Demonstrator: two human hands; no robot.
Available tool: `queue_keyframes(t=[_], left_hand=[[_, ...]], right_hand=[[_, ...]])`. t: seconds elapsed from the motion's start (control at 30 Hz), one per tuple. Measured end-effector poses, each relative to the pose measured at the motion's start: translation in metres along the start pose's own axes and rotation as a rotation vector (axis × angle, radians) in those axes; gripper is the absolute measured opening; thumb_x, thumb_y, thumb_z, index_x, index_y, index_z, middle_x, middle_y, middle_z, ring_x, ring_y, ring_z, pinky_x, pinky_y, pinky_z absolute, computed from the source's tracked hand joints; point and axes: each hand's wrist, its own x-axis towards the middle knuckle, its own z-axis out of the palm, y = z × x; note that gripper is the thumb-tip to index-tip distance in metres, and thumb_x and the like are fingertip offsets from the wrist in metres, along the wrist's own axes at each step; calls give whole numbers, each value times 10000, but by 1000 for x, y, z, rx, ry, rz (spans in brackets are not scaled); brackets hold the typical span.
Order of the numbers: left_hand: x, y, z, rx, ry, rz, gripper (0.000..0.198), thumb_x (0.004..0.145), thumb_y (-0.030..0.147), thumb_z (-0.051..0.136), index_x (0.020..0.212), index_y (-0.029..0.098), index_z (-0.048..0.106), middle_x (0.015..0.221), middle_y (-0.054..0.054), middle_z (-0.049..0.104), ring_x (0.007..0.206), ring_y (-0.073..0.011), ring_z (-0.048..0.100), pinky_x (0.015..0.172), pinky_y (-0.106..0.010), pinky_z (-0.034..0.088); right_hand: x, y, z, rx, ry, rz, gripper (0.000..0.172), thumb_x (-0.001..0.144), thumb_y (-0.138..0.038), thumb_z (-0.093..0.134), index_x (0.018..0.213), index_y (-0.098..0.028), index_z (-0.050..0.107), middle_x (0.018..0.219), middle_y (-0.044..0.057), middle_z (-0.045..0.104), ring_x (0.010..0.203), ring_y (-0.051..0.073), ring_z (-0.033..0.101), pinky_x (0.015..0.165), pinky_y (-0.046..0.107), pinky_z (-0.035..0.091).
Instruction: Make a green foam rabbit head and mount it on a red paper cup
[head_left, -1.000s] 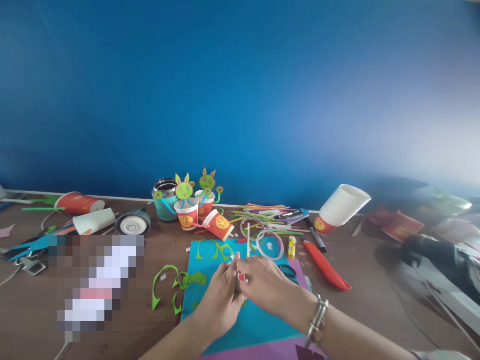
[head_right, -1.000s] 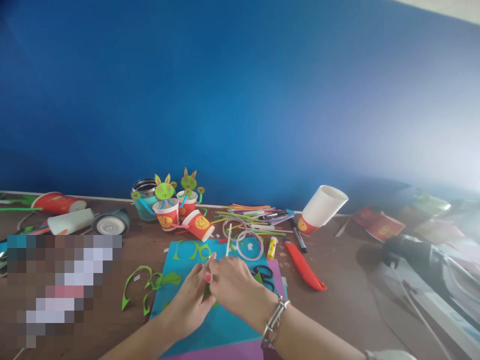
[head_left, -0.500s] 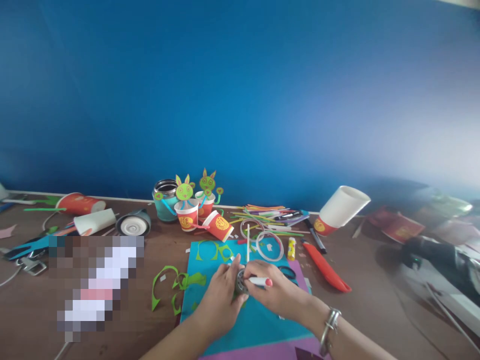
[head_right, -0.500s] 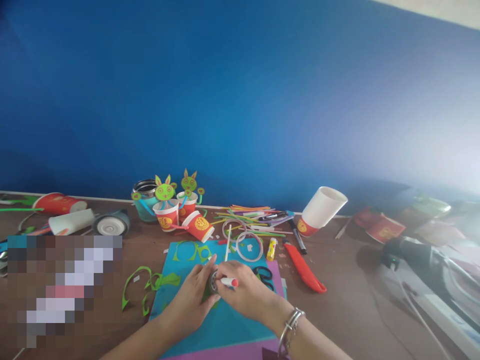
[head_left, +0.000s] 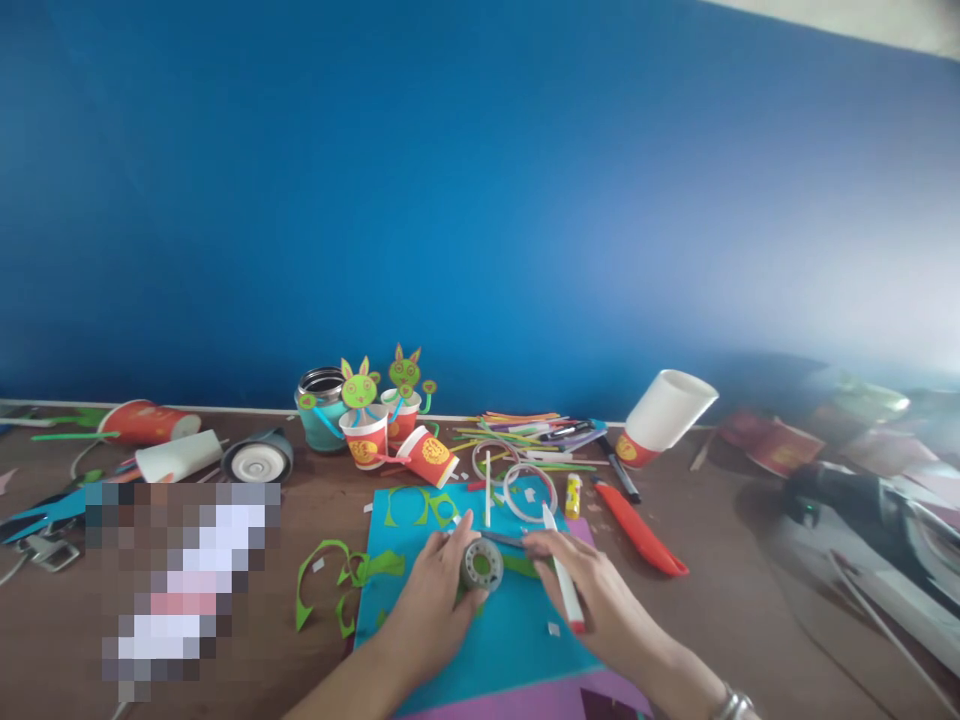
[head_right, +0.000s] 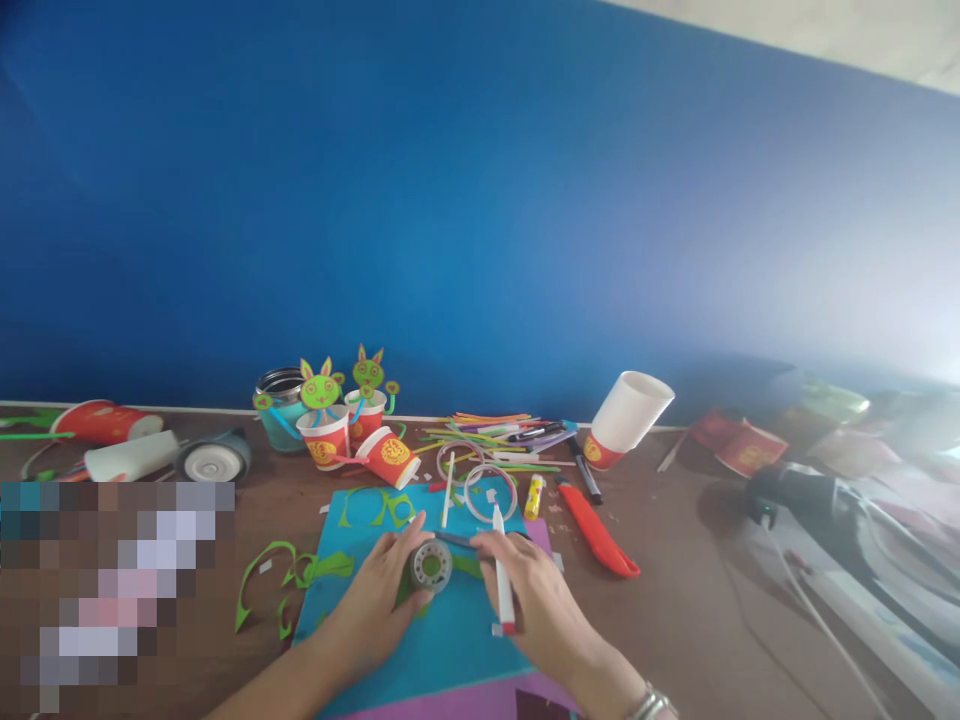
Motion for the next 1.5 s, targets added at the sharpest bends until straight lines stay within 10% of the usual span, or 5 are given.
queue_keyframes(t=[0.43, 1.0, 1.27, 1.5], left_hand=[[-3, 13, -50, -719, 41, -353, 697, 776, 437, 601, 1358, 217, 286, 1337, -103, 463, 1187, -257, 460, 988, -383, 361], [-17, 25, -62, -613, 268, -309, 702, 777, 464, 573, 1355, 210, 267, 1302, -100, 497, 1165, -262, 490, 922, -334, 428], [-15, 36, -25, -343, 72, -124, 621, 830, 326, 541, 1366, 216, 250, 1302, -107, 473, 1220, -243, 409, 1012, -383, 317], [-9, 34, 13, -177, -35, 57, 647, 825, 247, 547, 1389, 234, 231, 1242, -108, 509, 1165, -259, 434, 1004, -445, 325]], right_hand=[[-20, 5, 17, -209, -37, -101, 566, 637, -24, 466, 1160, -221, 553, 1057, 93, 627, 1014, 259, 535, 878, 398, 402], [-31, 19, 20, 97, 166, 86, 627, 521, -4, 435, 1109, -215, 494, 1015, 64, 630, 925, 246, 596, 792, 332, 480], [-24, -1, 38, 358, 89, 34, 614, 542, 9, 380, 1113, -203, 454, 932, 47, 656, 966, 199, 601, 809, 261, 467], [-26, 10, 30, 145, 111, 28, 670, 506, 21, 400, 1135, -204, 454, 1072, 90, 636, 1021, 220, 589, 860, 301, 448]])
